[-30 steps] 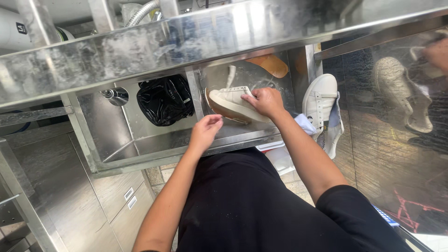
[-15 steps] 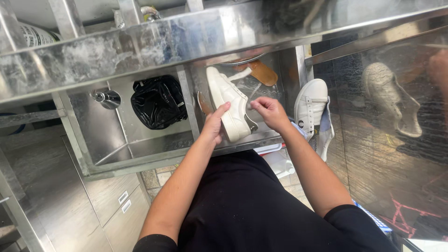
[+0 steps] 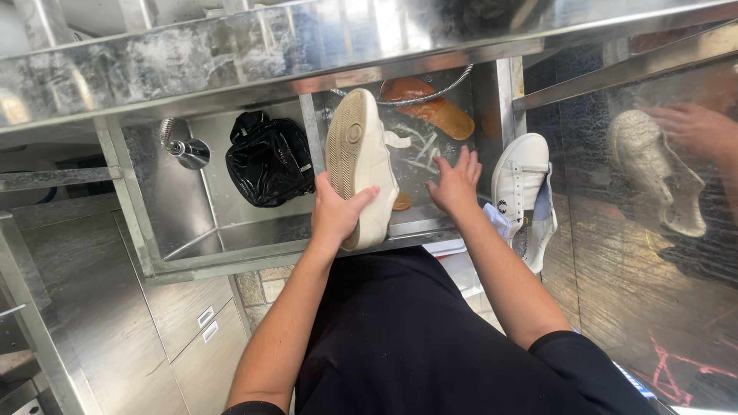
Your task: The person cleans a shoe in a metal sink by scrubbing the upper and sole with different brushes and rinsing it with a pressurized water hose.
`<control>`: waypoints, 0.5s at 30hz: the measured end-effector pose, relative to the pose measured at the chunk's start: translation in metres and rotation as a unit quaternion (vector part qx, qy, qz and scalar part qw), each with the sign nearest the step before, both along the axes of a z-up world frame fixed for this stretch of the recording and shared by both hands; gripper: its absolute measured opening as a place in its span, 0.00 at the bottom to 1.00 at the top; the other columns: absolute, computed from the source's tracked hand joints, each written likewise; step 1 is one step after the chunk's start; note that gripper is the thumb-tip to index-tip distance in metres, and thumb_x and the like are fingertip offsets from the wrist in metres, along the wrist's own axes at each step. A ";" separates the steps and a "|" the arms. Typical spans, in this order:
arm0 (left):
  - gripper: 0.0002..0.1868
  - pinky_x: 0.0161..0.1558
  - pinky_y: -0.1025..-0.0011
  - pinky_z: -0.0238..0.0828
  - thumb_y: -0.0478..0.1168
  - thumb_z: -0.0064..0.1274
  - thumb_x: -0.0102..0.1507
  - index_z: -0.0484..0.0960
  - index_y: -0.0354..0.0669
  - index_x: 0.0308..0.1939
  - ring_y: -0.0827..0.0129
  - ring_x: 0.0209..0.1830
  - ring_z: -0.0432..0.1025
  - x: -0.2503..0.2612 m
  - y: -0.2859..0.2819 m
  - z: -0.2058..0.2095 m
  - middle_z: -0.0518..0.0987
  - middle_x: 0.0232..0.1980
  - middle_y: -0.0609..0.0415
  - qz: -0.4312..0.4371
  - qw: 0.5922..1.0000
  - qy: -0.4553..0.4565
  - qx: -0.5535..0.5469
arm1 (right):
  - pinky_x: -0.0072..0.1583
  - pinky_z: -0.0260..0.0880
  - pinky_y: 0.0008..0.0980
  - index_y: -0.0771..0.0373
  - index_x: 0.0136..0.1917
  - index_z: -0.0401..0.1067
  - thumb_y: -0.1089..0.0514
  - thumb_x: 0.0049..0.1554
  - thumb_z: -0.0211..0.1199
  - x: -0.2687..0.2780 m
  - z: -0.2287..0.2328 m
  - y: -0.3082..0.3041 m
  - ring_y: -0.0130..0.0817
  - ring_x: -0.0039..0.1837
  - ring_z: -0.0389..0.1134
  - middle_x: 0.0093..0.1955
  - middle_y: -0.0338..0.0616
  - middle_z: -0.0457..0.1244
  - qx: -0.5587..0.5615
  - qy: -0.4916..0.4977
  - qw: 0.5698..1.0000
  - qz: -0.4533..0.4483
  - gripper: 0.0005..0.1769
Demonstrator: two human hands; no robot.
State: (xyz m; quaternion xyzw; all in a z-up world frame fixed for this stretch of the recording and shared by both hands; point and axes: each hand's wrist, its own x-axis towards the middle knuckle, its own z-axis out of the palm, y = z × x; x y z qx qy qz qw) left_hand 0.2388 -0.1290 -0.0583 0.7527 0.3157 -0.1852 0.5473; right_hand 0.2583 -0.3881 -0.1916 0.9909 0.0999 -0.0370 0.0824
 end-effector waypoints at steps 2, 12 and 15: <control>0.53 0.56 0.55 0.70 0.54 0.74 0.50 0.59 0.29 0.66 0.46 0.59 0.71 -0.004 0.004 0.010 0.73 0.62 0.33 -0.078 0.983 -0.047 0.161 | 0.66 0.62 0.49 0.50 0.63 0.76 0.43 0.49 0.73 0.000 0.010 0.007 0.58 0.70 0.60 0.70 0.63 0.60 0.222 0.096 0.969 -0.056 0.29; 0.49 0.65 0.57 0.65 0.48 0.72 0.52 0.62 0.38 0.69 0.47 0.67 0.67 -0.004 0.004 0.022 0.70 0.66 0.40 -0.101 0.943 -0.265 0.173 | 0.65 0.68 0.39 0.59 0.68 0.61 0.54 0.54 0.69 0.011 0.063 0.086 0.33 0.66 0.66 0.65 0.44 0.63 0.808 0.365 0.411 -0.212 0.32; 0.46 0.69 0.58 0.63 0.44 0.70 0.54 0.62 0.38 0.71 0.47 0.69 0.65 -0.001 0.019 0.018 0.69 0.68 0.40 -0.141 0.925 -0.329 0.130 | 0.63 0.69 0.37 0.67 0.64 0.68 0.63 0.54 0.72 0.016 0.059 0.097 0.34 0.62 0.67 0.60 0.46 0.65 0.816 0.292 0.471 -0.166 0.26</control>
